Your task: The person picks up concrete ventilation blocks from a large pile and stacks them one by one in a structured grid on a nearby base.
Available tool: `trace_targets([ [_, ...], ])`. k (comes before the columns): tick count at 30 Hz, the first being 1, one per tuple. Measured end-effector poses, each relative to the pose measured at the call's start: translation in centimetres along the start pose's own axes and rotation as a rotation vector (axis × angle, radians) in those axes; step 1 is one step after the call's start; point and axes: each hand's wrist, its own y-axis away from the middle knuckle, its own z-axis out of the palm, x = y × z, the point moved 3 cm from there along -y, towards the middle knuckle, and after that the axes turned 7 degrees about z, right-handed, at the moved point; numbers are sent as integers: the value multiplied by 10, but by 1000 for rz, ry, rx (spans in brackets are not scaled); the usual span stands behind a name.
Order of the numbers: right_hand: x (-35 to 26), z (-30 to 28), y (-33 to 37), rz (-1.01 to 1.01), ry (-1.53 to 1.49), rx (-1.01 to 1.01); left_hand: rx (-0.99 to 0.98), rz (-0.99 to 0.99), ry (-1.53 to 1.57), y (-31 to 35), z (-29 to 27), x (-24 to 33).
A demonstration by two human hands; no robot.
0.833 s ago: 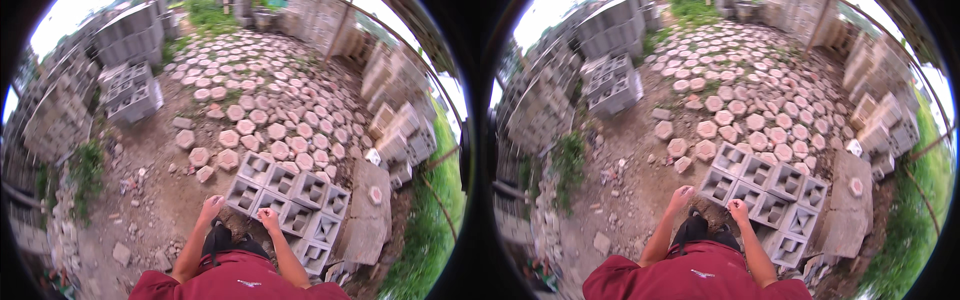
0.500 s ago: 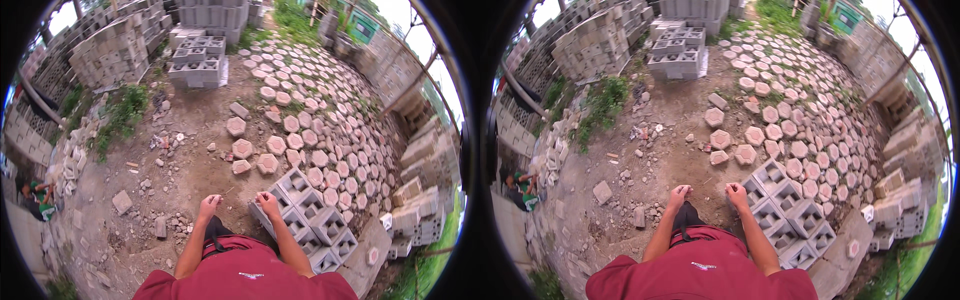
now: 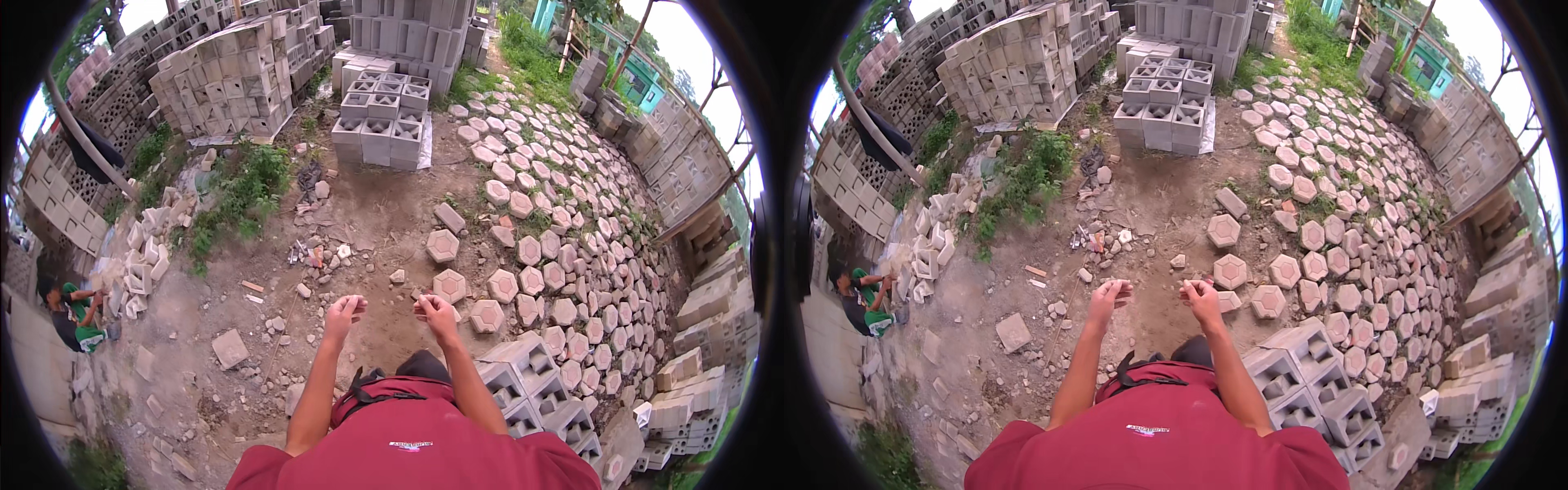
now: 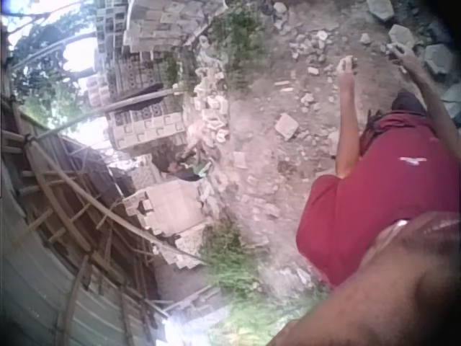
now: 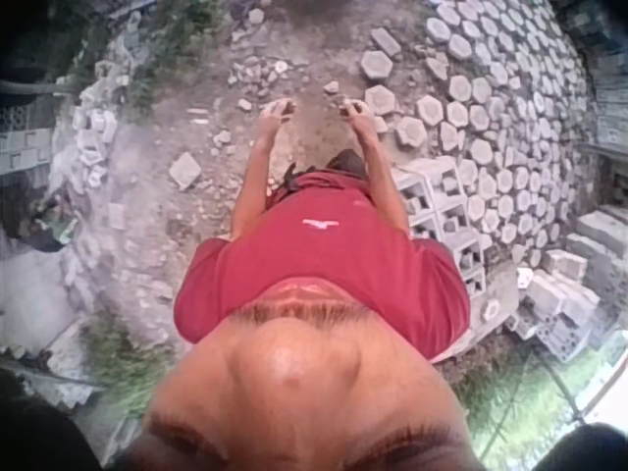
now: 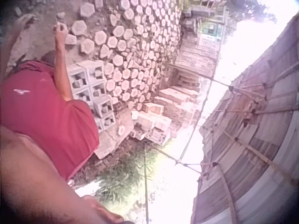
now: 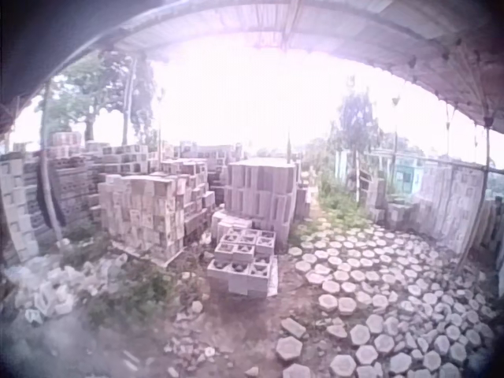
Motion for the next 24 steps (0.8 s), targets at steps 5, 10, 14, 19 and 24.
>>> trace_targets([
  [5, -41, 10, -76, -60, 22, 30, -38, -23, 96, -92, 3, 15],
  [10, -87, 1, -189, -138, 74, 98, -52, -31, 110, -200, 11, 31],
  [14, -134, -4, -290, -97, 103, 73, -20, 12, 122, -300, 17, 63],
  [19, -202, 9, -394, -167, 220, 12, 51, 52, 181, -400, 23, 117],
  [24, -254, 27, -485, -208, 149, -34, 86, 36, 196, -488, 32, 133],
])
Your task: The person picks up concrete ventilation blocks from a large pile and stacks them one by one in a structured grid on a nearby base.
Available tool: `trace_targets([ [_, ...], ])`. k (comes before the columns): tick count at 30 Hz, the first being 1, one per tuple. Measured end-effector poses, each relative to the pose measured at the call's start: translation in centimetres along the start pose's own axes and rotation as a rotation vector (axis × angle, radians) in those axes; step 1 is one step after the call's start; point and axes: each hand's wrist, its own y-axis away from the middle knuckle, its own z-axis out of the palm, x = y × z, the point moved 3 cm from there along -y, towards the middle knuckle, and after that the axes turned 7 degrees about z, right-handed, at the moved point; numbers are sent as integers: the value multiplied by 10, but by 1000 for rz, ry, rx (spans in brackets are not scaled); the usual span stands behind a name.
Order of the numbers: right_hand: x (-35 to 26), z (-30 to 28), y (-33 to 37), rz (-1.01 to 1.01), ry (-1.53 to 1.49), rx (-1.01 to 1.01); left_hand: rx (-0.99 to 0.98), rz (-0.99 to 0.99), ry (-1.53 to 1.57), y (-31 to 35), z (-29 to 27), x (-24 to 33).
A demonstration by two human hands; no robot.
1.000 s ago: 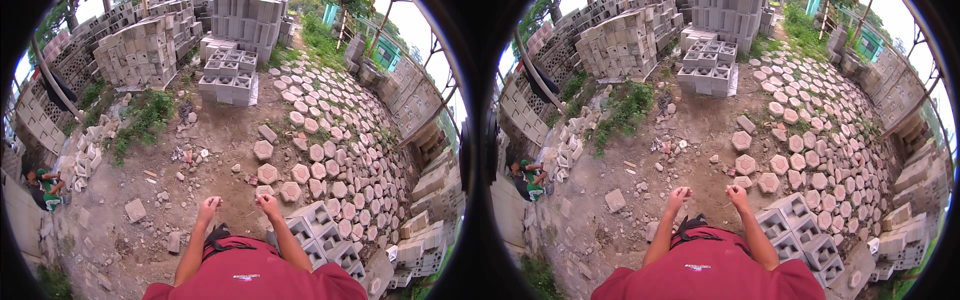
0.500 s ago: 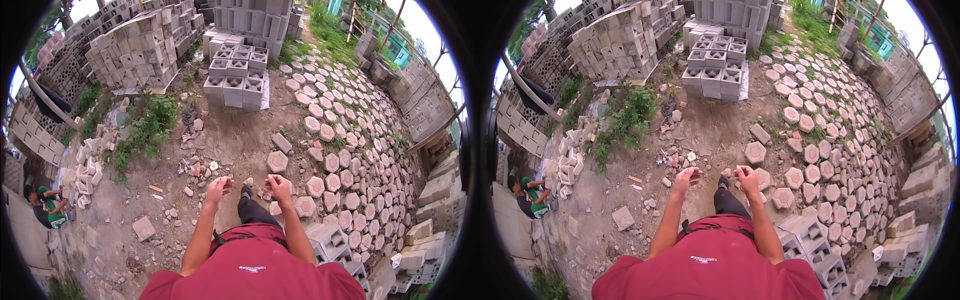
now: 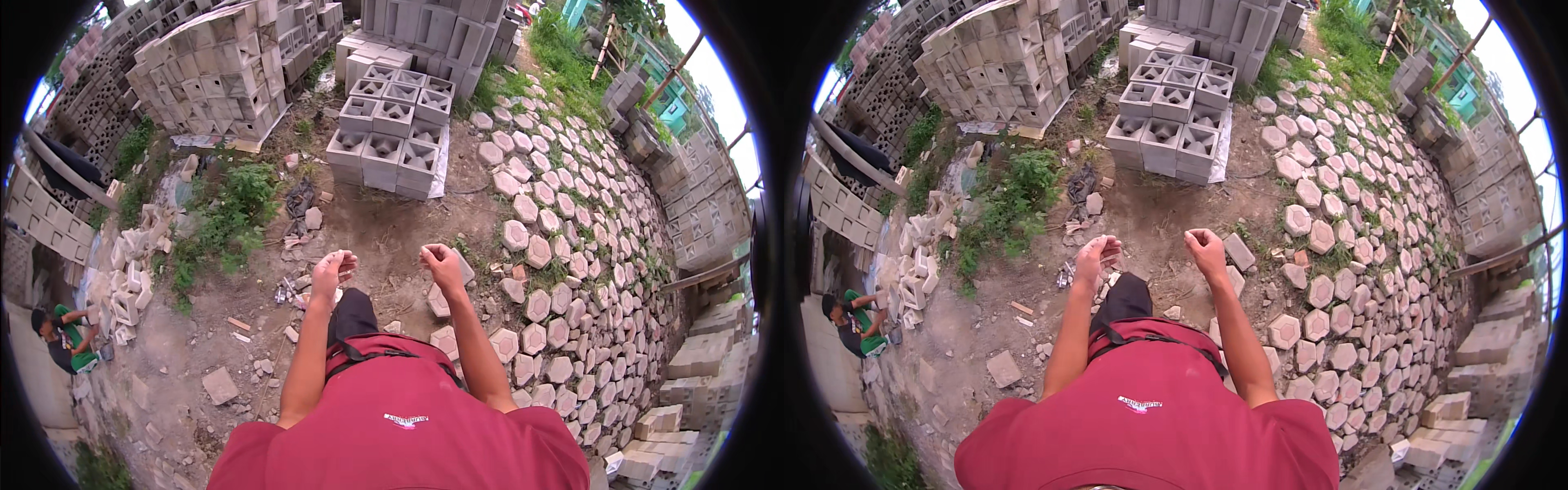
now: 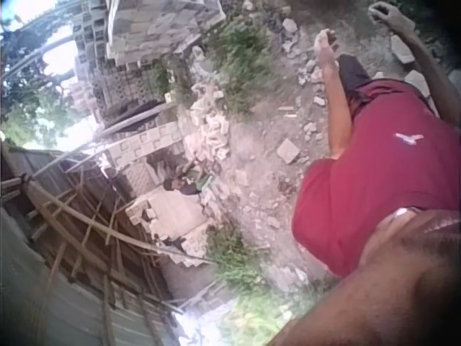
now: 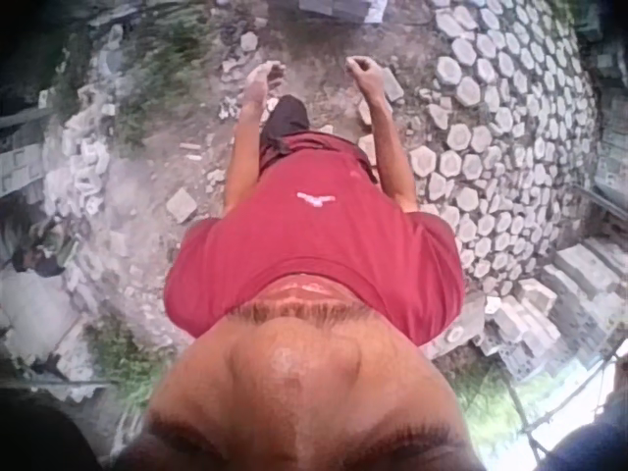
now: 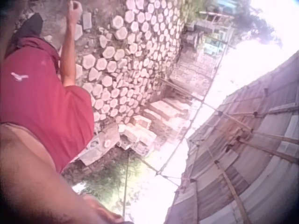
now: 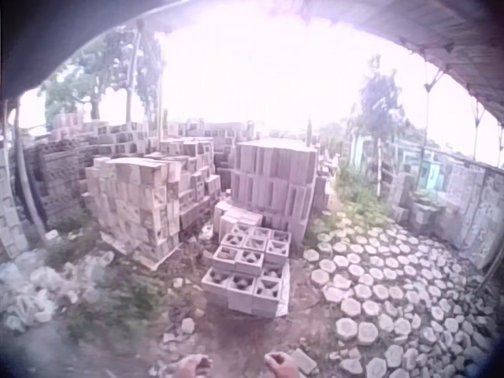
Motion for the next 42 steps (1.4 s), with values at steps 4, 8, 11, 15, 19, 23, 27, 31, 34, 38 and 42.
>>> trace_targets([
  [4, -16, -4, -73, -17, 40, 86, -28, -80, -20, -74, 20, -8],
  [8, -35, -8, -162, 43, 49, 106, -53, -147, -28, -169, 40, -11],
  [11, -47, -15, -230, 70, 78, 137, -70, -179, -53, -248, 53, 0],
  [15, -82, -18, -308, 123, 56, 148, -80, -165, -94, -360, 79, 39],
  [19, -126, -26, -369, 141, -4, 169, -122, -144, -124, -449, 104, 84],
  [23, -131, -45, -430, 242, -22, 214, -153, -157, -129, -520, 128, 100],
  [27, -124, -59, -493, 283, 79, 196, -90, -237, -120, -575, 129, 80],
  [31, -95, -67, -564, 316, 166, 167, 24, -330, -133, -620, 126, 41],
  [34, -59, -60, -626, 318, 306, 107, 165, -384, -154, -659, 105, -16],
  [38, -22, -37, -716, 271, 469, 37, 355, -560, -39, -720, 112, -85],
  [42, 23, -19, -837, 211, 564, 78, 391, -539, 83, -823, 132, -145],
])
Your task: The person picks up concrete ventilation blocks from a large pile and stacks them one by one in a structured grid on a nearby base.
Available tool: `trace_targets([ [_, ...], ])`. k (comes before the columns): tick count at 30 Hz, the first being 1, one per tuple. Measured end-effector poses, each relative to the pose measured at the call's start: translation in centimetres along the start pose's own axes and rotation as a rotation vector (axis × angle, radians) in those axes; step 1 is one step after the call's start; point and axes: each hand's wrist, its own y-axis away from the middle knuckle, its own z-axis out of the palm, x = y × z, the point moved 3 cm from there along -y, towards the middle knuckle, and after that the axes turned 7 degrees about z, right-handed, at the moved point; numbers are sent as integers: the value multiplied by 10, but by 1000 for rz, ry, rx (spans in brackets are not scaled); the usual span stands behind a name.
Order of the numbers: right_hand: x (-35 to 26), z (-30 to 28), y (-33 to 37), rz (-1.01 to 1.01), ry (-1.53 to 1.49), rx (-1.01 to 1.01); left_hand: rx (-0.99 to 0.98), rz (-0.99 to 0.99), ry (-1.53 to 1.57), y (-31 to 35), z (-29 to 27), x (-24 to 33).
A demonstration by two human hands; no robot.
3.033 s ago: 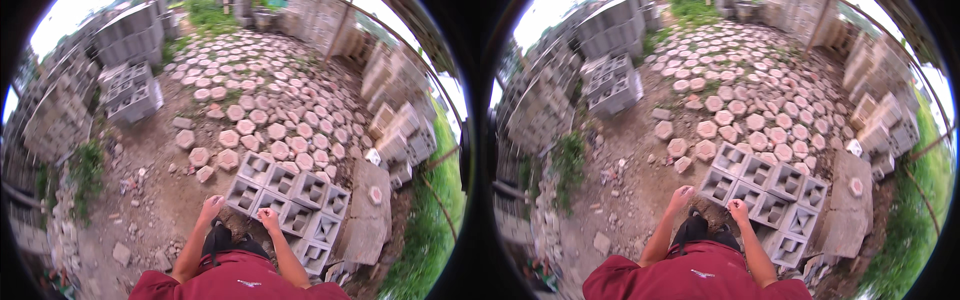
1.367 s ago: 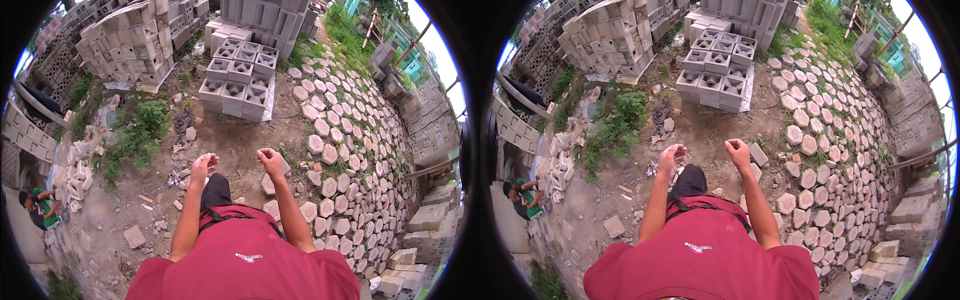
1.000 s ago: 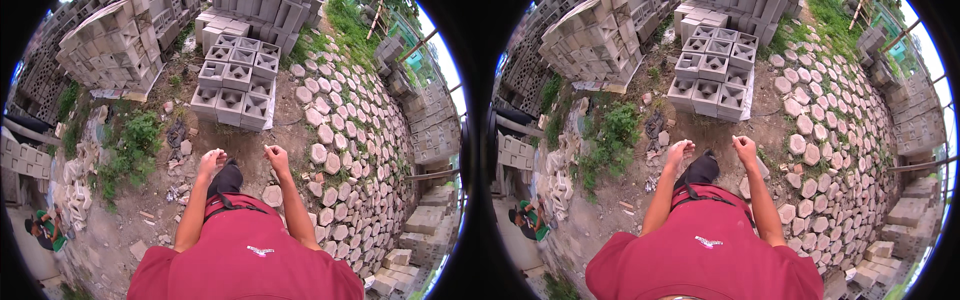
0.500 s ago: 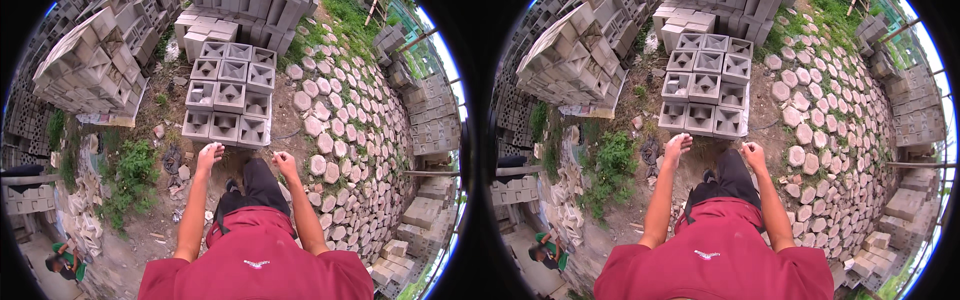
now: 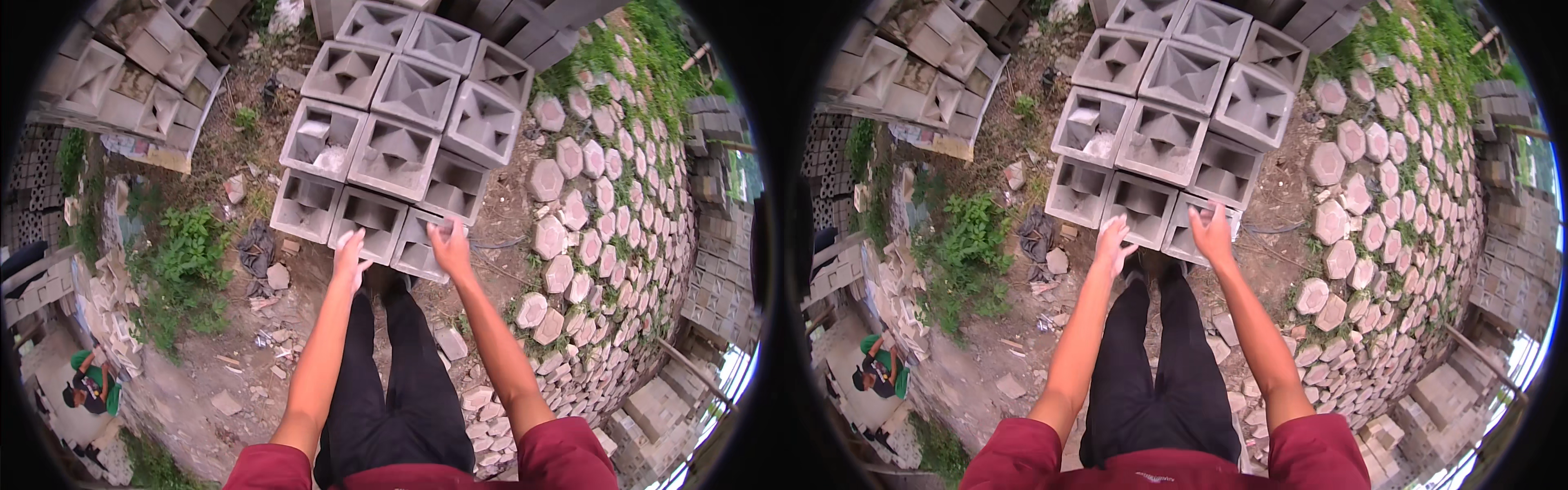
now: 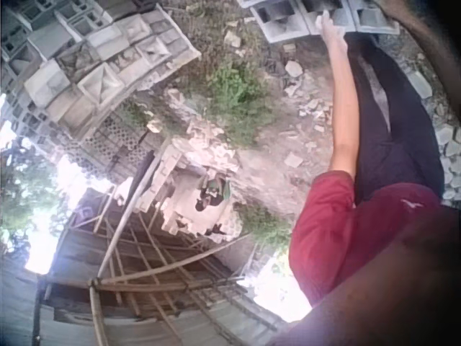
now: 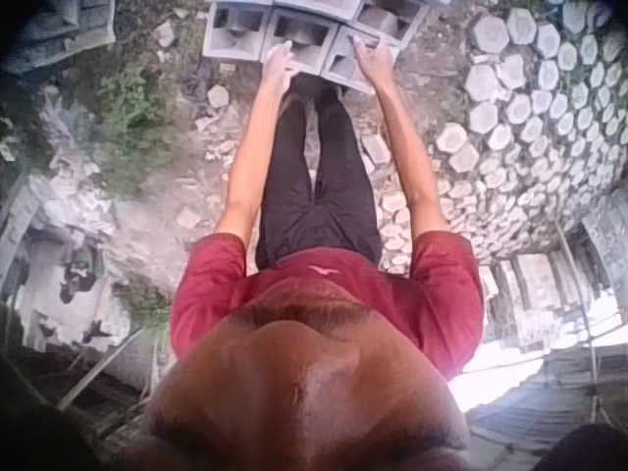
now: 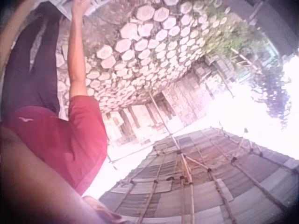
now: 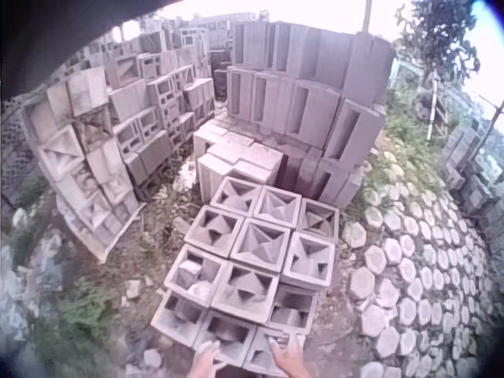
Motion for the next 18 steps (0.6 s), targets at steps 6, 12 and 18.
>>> trace_targets([
  [6, 12, 53, -171, 63, 60, 117, 81, -74, 152, -147, 75, -9],
  [12, 28, 68, -225, 15, 106, -38, 151, -108, 127, -178, 100, -20],
  [18, 35, 65, -224, -86, 237, 1, 149, -62, 191, -172, 110, -21],
])
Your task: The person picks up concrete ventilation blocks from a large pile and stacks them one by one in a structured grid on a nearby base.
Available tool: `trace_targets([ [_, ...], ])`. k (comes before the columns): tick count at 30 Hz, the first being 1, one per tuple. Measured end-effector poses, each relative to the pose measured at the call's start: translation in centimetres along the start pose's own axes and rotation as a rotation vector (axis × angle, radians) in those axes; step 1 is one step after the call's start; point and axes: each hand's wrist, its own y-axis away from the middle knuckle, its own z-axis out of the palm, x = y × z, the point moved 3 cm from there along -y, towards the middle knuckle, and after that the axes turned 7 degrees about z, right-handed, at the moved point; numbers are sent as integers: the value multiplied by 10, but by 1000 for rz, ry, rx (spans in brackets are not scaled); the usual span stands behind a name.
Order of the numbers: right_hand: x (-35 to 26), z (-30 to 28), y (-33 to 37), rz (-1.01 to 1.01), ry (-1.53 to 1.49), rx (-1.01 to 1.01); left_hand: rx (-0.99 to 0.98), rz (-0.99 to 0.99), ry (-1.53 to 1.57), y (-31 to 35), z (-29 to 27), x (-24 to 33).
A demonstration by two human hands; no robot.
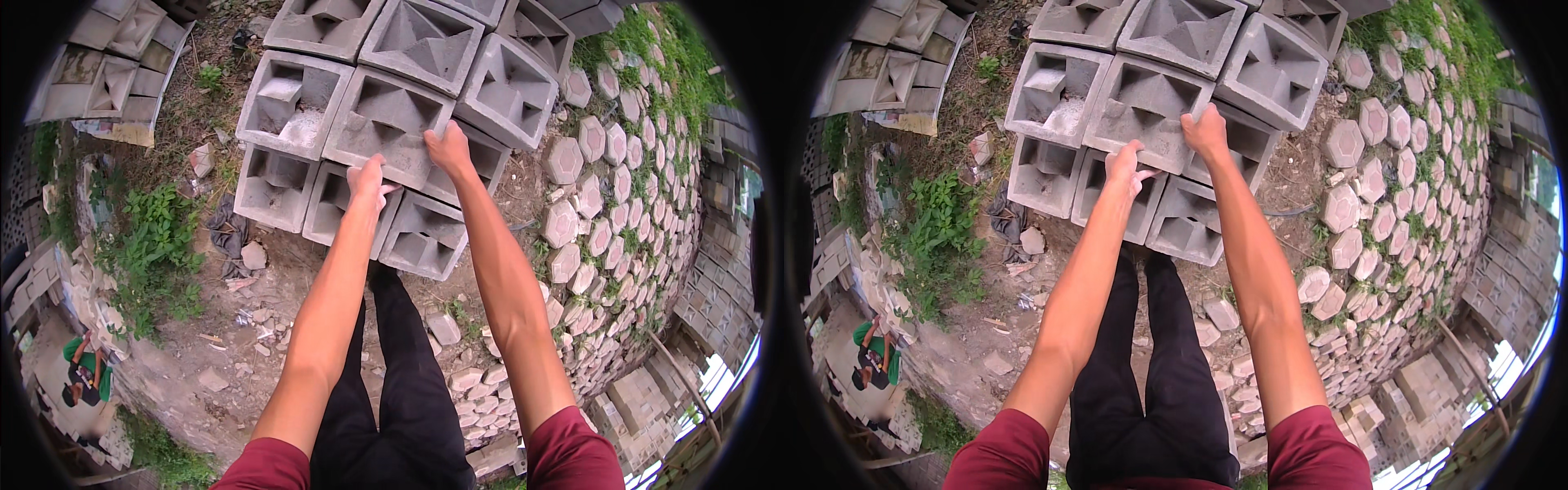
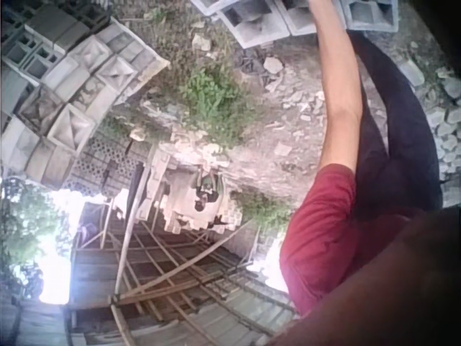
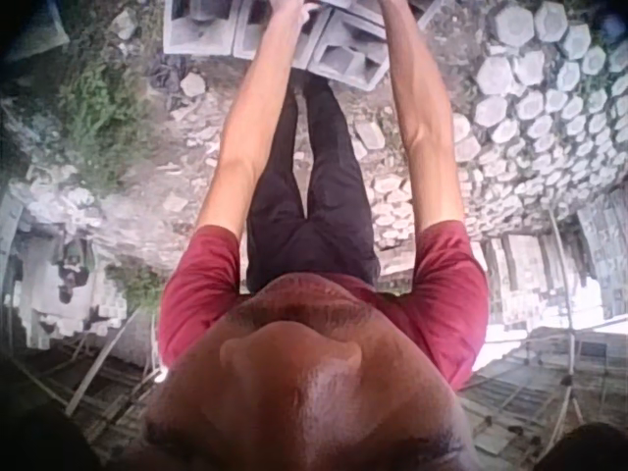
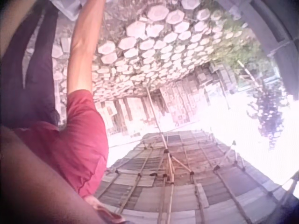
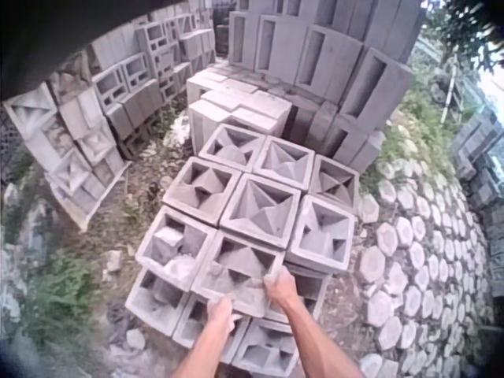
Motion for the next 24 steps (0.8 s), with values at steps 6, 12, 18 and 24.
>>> trace_targets([
  [6, -41, -38, 91, 1, -159, 159, -69, -15, -133, 47, -34, 12],
  [12, -94, -142, 227, 33, -156, 290, -302, -25, -350, 168, -69, 75],
  [18, -96, -236, 270, 247, -505, -397, -517, -73, -602, 301, -119, 143],
  [24, -155, -213, 392, 649, -1019, -611, -686, 64, -974, 428, -136, 216],
])
